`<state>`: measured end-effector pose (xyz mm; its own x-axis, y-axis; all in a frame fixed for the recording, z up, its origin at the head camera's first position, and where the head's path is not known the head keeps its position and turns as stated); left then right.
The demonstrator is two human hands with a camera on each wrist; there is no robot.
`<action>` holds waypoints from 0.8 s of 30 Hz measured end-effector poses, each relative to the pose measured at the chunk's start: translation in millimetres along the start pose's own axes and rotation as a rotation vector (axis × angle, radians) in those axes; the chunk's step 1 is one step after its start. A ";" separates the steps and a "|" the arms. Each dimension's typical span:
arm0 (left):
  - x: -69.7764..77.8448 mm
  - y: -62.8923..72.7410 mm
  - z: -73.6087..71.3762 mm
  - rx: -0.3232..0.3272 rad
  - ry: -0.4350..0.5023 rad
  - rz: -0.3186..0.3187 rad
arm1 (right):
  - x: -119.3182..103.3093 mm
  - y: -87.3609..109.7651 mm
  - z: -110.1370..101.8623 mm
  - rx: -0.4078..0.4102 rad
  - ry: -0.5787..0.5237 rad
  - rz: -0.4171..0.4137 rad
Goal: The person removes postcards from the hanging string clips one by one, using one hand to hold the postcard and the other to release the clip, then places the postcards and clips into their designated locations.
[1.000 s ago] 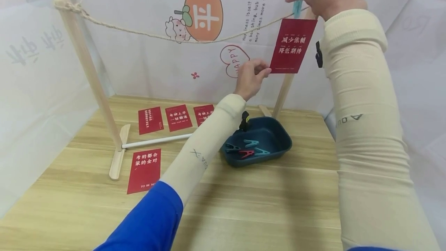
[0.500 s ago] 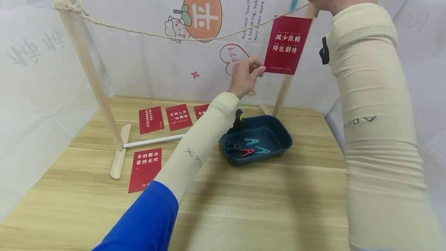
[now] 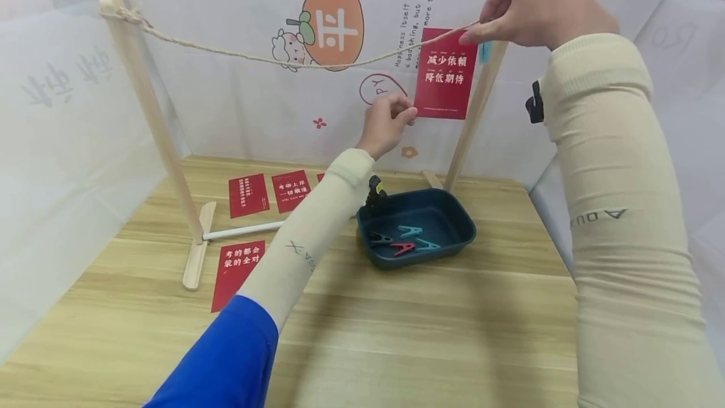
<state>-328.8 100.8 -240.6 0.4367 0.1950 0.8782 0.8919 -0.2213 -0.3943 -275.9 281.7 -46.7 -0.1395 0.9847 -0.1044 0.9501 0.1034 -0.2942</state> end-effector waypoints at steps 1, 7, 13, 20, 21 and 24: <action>-1.1 -1.0 -2.1 0.006 -0.006 -0.001 | 0.4 0.5 1.7 -0.003 0.008 -0.011; -7.9 -3.8 -11.7 0.031 -0.005 -0.015 | -0.3 4.0 15.2 -0.008 0.061 -0.090; -13.8 -1.2 -20.1 0.032 -0.004 -0.028 | 1.3 4.8 33.6 -0.025 0.103 -0.113; -15.9 2.7 -34.6 0.027 -0.010 -0.024 | 3.0 6.1 51.0 -0.056 0.106 -0.121; -15.8 3.2 -37.1 0.027 -0.012 -0.023 | 3.3 6.6 53.2 -0.056 0.106 -0.120; -15.5 4.6 -44.9 0.037 -0.016 -0.026 | 4.0 8.2 59.3 -0.052 0.105 -0.130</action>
<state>-336.7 53.9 -243.9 0.4148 0.2154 0.8840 0.9066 -0.1809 -0.3814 -285.3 278.2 -105.8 -0.2351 0.9715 0.0316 0.9396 0.2354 -0.2485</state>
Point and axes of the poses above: each hand's wrist, its own y-axis away from the middle knuckle, its own z-axis out of the palm, x = y × z, the point moved 5 cm from there along -y, towards the middle knuckle, and after that the axes turned 4 degrees about y, right-handed, at the moved point
